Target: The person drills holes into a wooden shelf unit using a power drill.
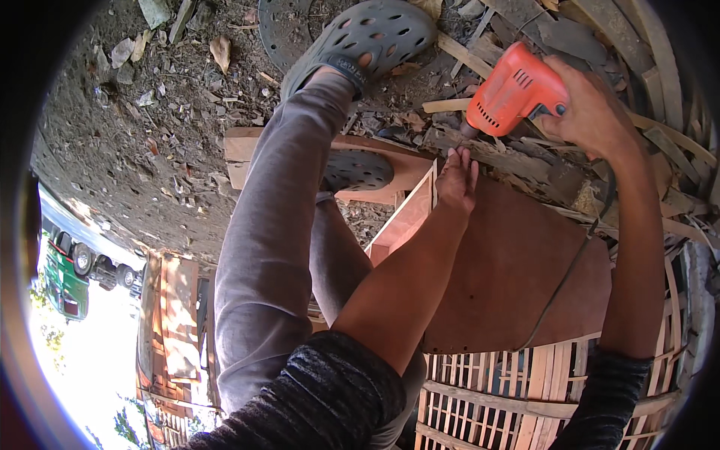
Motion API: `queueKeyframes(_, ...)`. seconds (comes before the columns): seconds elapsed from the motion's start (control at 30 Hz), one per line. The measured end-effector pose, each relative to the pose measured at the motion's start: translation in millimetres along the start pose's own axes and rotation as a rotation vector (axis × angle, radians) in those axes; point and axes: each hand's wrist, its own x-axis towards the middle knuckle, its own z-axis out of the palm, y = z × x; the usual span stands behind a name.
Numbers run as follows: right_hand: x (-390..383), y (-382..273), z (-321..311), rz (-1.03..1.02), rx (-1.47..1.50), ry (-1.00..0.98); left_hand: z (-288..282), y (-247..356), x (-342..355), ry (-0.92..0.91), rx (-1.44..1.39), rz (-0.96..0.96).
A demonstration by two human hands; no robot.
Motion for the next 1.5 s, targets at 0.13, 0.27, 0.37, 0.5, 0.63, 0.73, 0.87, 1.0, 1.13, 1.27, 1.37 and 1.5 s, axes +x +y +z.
queueKeyframes(0.13,0.9,3.4,3.8,-0.023,0.005,0.012,-2.1,1.7,1.7,-0.002,-0.001,-0.004)
queueKeyframes(0.27,3.3,10.8,6.1,-0.064,-0.011,0.038,-1.5,0.5,-1.7,-0.009,0.015,-0.003)
queueKeyframes(0.37,3.1,18.6,6.6,-0.06,-0.021,0.036,0.6,-0.9,-4.5,-0.007,0.033,-0.012)
queueKeyframes(0.5,0.6,-4.7,2.3,-0.051,-0.011,0.009,0.0,6.6,-2.8,-0.004,0.047,-0.017)
queueKeyframes(0.63,1.7,-9.2,-3.5,-0.016,-0.008,-0.044,-3.9,13.0,-4.3,-0.051,0.066,-0.034)
queueKeyframes(0.73,1.2,-8.4,-2.4,-0.012,-0.017,-0.046,-9.7,37.0,-3.9,-0.158,0.209,-0.177)
queueKeyframes(0.87,6.8,0.0,1.0,-0.026,-0.022,-0.037,12.9,97.5,2.0,-0.129,1.234,-0.195)
queueKeyframes(1.0,2.2,5.6,-0.1,0.029,-0.075,-0.101,83.6,121.1,-39.6,-0.041,1.386,0.968)
queueKeyframes(1.13,7.4,1.4,-3.7,-0.005,-0.076,-0.105,149.0,130.0,-45.9,-0.628,1.28,0.868)
queueKeyframes(1.27,13.3,-1.0,3.3,-0.042,-0.012,-0.062,160.0,133.0,-29.9,-0.729,1.376,0.583)
queueKeyframes(1.37,13.8,-3.8,3.0,-0.011,-0.012,-0.117,125.4,126.0,-24.2,-0.833,1.213,0.484)
queueKeyframes(1.5,13.3,15.2,-0.2,-0.057,-0.08,-0.086,64.7,134.0,-0.1,-0.845,1.558,0.879)
